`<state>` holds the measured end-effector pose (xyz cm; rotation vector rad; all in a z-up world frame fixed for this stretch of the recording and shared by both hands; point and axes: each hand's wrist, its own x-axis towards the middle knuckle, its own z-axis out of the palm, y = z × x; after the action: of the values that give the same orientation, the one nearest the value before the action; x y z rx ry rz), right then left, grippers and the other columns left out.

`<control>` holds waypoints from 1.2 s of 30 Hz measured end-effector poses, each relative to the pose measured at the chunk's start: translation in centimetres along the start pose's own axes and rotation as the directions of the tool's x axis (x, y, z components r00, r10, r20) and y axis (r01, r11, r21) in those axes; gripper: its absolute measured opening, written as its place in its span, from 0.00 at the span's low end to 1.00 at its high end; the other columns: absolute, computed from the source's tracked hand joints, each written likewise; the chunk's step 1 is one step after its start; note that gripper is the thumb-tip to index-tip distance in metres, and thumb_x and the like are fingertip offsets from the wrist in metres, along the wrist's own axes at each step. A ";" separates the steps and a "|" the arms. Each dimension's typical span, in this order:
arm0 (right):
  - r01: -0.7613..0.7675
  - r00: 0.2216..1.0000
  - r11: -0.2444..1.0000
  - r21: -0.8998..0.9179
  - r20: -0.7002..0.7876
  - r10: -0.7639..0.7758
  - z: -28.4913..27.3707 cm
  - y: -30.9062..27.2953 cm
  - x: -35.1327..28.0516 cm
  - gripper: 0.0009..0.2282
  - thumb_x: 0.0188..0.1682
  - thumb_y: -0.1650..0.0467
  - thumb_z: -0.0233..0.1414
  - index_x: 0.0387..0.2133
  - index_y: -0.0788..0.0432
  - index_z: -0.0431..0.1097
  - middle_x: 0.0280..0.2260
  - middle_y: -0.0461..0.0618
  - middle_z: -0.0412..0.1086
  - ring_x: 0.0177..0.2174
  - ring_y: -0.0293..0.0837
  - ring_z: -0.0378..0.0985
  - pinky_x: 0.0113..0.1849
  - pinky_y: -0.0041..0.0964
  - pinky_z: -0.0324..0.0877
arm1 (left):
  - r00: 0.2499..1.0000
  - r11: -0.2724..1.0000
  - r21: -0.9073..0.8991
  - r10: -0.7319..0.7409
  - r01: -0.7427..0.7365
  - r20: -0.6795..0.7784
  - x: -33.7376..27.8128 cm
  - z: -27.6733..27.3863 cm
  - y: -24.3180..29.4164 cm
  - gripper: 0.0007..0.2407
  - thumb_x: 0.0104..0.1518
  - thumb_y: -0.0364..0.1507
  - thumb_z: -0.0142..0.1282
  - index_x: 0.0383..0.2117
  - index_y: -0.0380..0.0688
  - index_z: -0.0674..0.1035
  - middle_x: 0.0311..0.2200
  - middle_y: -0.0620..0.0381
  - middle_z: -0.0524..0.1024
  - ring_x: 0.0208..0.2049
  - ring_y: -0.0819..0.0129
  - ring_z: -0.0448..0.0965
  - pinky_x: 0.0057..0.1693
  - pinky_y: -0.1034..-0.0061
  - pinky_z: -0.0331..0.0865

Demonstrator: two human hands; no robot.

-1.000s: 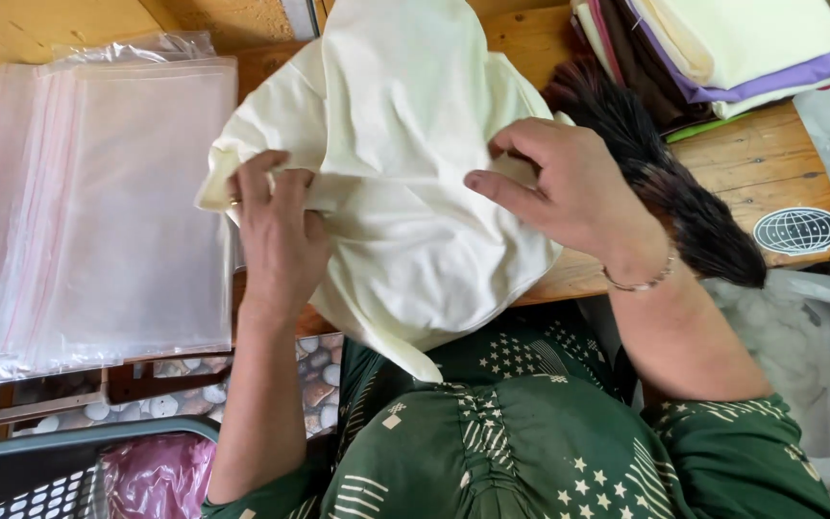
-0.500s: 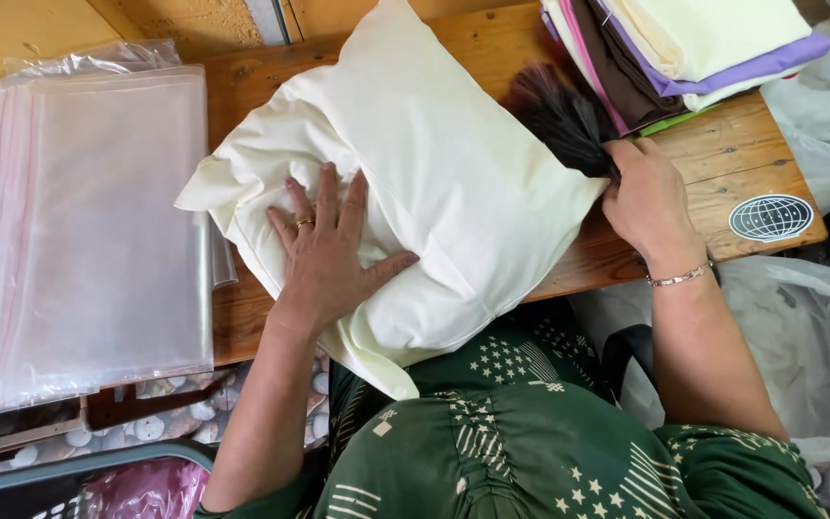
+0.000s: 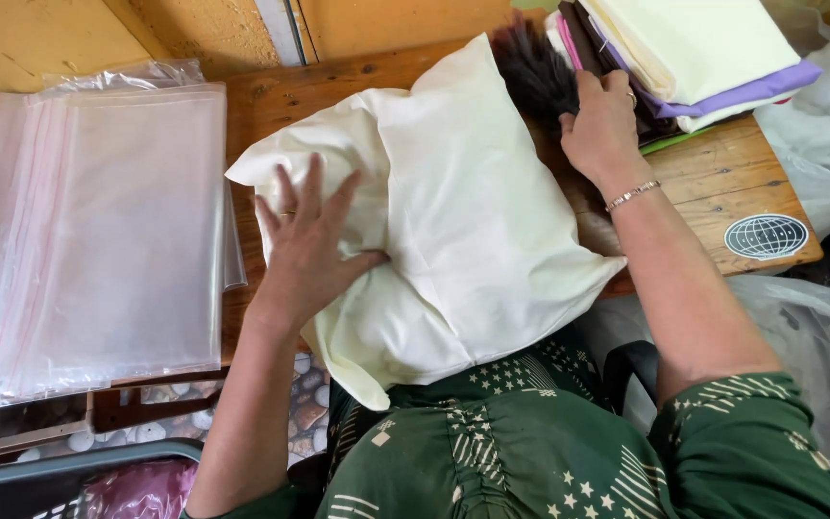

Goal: The person smooths a white pillow by hand, pressing and patting its surface. Then the person uses a dark feather duster to brush the pillow's surface repeatedly.

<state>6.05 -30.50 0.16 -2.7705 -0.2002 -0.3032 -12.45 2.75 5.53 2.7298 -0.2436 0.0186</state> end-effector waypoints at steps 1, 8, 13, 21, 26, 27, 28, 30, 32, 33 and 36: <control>0.007 1.000 1.000 0.000 0.002 -0.007 -1.5 -1.3 -0.6 0.23 0.46 0.73 0.52 0.55 0.65 0.56 0.44 0.63 0.51 0.39 0.65 0.60 0.40 0.56 0.65 | 1.000 1.000 -0.002 -0.006 0.006 -0.003 -0.2 -0.7 -0.2 0.38 0.46 0.43 0.60 0.63 0.57 0.52 0.64 0.41 0.32 0.62 0.39 0.20 0.58 0.35 0.20; 0.402 0.861 0.907 0.123 0.287 -0.420 -10.1 -12.1 -6.2 0.25 0.49 0.60 0.43 0.58 0.58 0.53 0.57 0.61 0.48 0.56 0.60 0.46 0.52 0.58 0.46 | 0.951 0.945 0.123 -0.308 0.302 0.032 -0.1 -2.1 4.3 0.38 0.53 0.56 0.36 0.64 0.47 0.41 0.62 0.40 0.23 0.59 0.34 0.17 0.58 0.32 0.26; 0.362 0.769 0.930 0.062 0.544 -0.335 -4.0 -15.5 -7.2 0.29 0.47 0.51 0.26 0.63 0.42 0.39 0.64 0.52 0.25 0.61 0.61 0.21 0.56 0.62 0.27 | 0.952 0.951 0.308 0.084 0.012 -0.295 1.7 8.6 2.1 0.41 0.51 0.62 0.26 0.64 0.42 0.50 0.65 0.37 0.36 0.63 0.31 0.30 0.59 0.27 0.34; 0.361 0.873 0.931 -0.059 0.372 -0.315 0.3 -14.4 -3.0 0.29 0.50 0.53 0.38 0.60 0.55 0.48 0.50 0.58 0.50 0.36 0.61 0.67 0.44 0.51 0.59 | 0.990 0.977 0.190 0.114 -0.096 -0.085 2.6 7.0 3.0 0.27 0.55 0.49 0.39 0.52 0.36 0.65 0.42 0.45 0.70 0.42 0.48 0.70 0.51 0.54 0.58; 0.259 0.893 0.959 0.115 0.351 -0.283 0.6 -13.3 -5.0 0.18 0.50 0.57 0.44 0.47 0.54 0.60 0.36 0.61 0.65 0.37 0.70 0.72 0.38 0.61 0.66 | 0.896 0.971 0.117 0.239 -0.210 -0.375 3.0 8.3 0.5 0.21 0.46 0.35 0.54 0.48 0.49 0.69 0.29 0.58 0.64 0.35 0.52 0.75 0.41 0.64 0.68; 0.289 0.871 0.942 0.173 0.360 -0.334 0.6 -12.7 -4.8 0.18 0.50 0.57 0.44 0.44 0.57 0.62 0.33 0.66 0.68 0.38 0.70 0.71 0.38 0.63 0.65 | 0.895 0.967 0.102 0.253 -0.231 -0.368 2.7 6.2 0.8 0.21 0.45 0.32 0.54 0.49 0.51 0.69 0.29 0.59 0.62 0.34 0.52 0.74 0.41 0.64 0.69; 0.298 0.868 0.939 0.173 0.359 -0.342 -1.4 -12.4 -4.5 0.18 0.50 0.57 0.44 0.44 0.57 0.62 0.33 0.66 0.68 0.38 0.70 0.71 0.38 0.63 0.65 | 0.894 0.969 0.104 0.247 -0.224 -0.374 2.6 4.8 0.4 0.21 0.45 0.32 0.54 0.49 0.51 0.69 0.29 0.59 0.62 0.34 0.52 0.74 0.41 0.64 0.69; 0.248 0.830 0.963 0.105 0.489 -0.268 -5.4 -11.1 -4.0 0.22 0.49 0.53 0.42 0.43 0.56 0.69 0.40 0.64 0.70 0.44 0.69 0.69 0.43 0.60 0.65 | 0.996 0.996 -0.015 0.085 -0.086 -0.037 2.5 2.0 -0.4 0.30 0.41 0.38 0.63 0.53 0.50 0.65 0.50 0.50 0.55 0.54 0.42 0.58 0.62 0.53 0.49; 0.207 0.867 0.978 0.034 0.456 -0.199 -7.0 -10.1 -2.3 0.24 0.49 0.53 0.43 0.50 0.56 0.65 0.47 0.64 0.62 0.47 0.76 0.59 0.46 0.64 0.60 | 0.996 0.994 -0.109 -0.012 0.021 0.084 2.6 -2.3 0.5 0.35 0.39 0.42 0.65 0.56 0.48 0.63 0.56 0.45 0.47 0.58 0.36 0.44 0.62 0.46 0.40; 0.147 0.904 0.989 -0.029 0.409 -0.122 -7.8 -9.5 -1.6 0.26 0.50 0.53 0.45 0.57 0.55 0.61 0.54 0.64 0.54 0.51 0.83 0.50 0.48 0.67 0.56 | 0.972 0.976 -0.180 -0.082 0.122 0.218 2.6 -4.4 1.0 0.41 0.36 0.45 0.67 0.59 0.45 0.61 0.62 0.40 0.38 0.63 0.30 0.31 0.62 0.38 0.32; 0.095 0.872 0.995 0.032 0.479 -0.098 -7.7 -13.3 -1.4 0.36 0.47 0.50 0.39 0.64 0.57 0.41 0.59 0.75 0.37 0.52 0.83 0.48 0.50 0.72 0.53 | 0.958 0.970 -0.067 -0.218 0.234 0.186 5.3 -4.7 1.8 0.41 0.46 0.54 0.54 0.65 0.50 0.52 0.64 0.45 0.28 0.62 0.29 0.27 0.61 0.34 0.32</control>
<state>0.89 -20.96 11.23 -2.7817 -0.4606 0.3745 -7.43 2.11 10.82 2.6548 0.0201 -0.2938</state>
